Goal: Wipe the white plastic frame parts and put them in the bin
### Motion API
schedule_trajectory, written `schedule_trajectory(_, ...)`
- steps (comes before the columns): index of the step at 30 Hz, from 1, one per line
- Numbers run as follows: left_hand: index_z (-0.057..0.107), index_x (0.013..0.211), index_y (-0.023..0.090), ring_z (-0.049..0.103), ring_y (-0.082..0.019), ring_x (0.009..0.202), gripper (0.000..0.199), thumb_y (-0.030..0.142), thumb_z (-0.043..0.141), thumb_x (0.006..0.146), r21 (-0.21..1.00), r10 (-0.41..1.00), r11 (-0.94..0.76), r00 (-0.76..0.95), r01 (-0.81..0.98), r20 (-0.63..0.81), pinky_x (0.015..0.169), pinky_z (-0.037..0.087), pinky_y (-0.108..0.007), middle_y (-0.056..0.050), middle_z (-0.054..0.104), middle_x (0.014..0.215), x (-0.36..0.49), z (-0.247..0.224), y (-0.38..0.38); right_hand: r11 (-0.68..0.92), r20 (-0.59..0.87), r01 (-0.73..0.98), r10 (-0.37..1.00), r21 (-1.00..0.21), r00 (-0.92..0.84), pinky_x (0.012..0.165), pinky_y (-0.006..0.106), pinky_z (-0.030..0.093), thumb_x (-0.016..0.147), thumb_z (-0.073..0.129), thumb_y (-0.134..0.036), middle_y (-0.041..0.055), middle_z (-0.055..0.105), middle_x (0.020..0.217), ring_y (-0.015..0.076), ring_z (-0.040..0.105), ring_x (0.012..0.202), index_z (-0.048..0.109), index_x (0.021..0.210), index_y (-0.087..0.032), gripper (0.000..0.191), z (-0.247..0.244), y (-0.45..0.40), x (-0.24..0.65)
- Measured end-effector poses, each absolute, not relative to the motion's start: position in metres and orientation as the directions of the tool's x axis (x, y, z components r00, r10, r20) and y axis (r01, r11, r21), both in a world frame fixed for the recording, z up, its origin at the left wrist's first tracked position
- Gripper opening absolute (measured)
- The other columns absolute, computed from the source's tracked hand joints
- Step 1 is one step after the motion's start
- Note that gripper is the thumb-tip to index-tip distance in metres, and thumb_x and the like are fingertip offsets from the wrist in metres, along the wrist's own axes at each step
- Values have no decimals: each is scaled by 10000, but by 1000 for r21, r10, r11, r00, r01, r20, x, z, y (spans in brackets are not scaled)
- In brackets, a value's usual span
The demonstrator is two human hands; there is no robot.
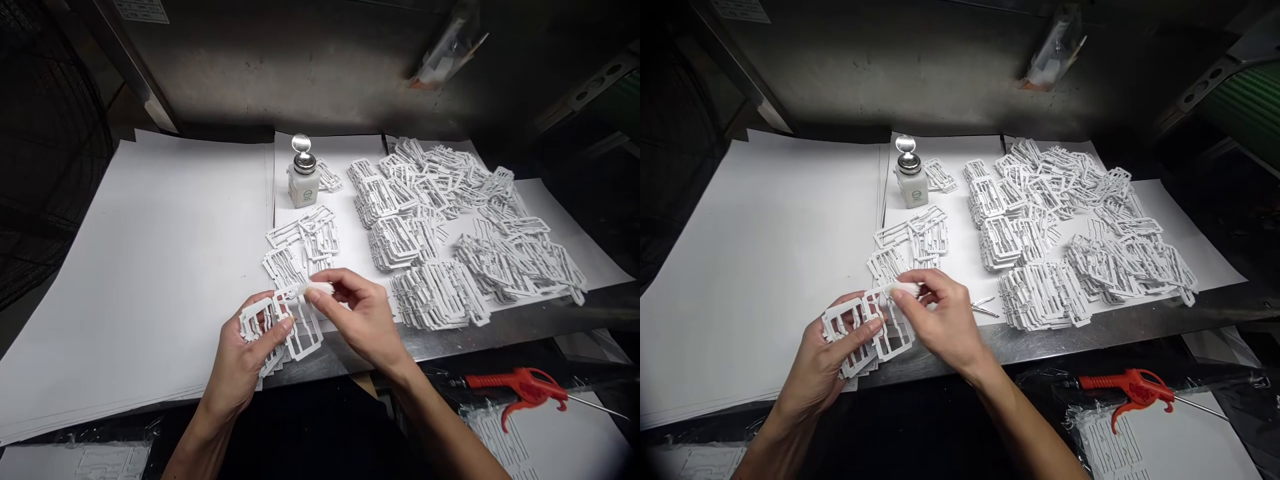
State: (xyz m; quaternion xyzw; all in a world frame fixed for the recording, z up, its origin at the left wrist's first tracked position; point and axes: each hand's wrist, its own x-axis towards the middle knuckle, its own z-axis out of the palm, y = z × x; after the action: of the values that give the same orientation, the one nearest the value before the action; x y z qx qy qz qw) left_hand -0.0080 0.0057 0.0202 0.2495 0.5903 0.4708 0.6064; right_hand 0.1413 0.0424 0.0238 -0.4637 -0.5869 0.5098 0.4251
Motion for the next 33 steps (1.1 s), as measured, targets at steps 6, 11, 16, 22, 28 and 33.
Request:
schedule_trajectory(6,605,1019,181,618,-162,648,406,206,738,636,863,871,422,-140,-279,-471,592,514,-244,-29,665,791,-10,17,4,260,184,323,951,-910,-248,608,205,463,860,584,-137,33,601,896,114,540,709,640,948,-127,105,22,56,143)
schedule_trajectory(11,592,1072,157,625,-183,675,458,234,735,643,824,850,445,-123,-351,-512,574,530,-279,-68,664,906,-15,8,6,216,126,334,955,-917,-269,595,214,463,871,574,-139,46,590,874,123,538,710,631,961,-113,109,18,27,152)
schedule_trajectory(16,596,1056,143,628,-193,762,448,208,741,637,832,839,400,-213,-384,-502,639,530,-274,-70,666,912,-13,5,8,297,197,317,930,-901,-312,653,243,472,869,543,-110,57,574,883,144,547,752,614,1002,-124,152,7,0,147)
schedule_trajectory(22,599,1066,150,634,-207,734,450,211,736,642,824,832,417,-204,-383,-516,598,540,-300,-82,668,932,-13,6,8,131,106,367,991,-921,-87,588,216,458,870,592,-183,29,584,905,113,538,665,630,956,-162,96,-4,14,164)
schedule_trajectory(28,602,1062,152,639,-205,780,446,200,737,641,846,848,367,-234,-388,-475,649,535,-283,-75,674,924,-10,6,8,193,114,342,965,-920,-237,636,214,441,857,577,-145,31,575,866,121,535,708,634,938,-143,99,5,9,160)
schedule_trajectory(33,601,1052,154,633,-219,849,435,188,740,641,847,846,350,-252,-401,-469,718,524,-301,-77,674,947,-12,7,9,-46,-134,344,962,-938,-236,455,186,325,884,569,-253,-17,534,656,89,422,524,632,815,-159,132,-3,3,165)
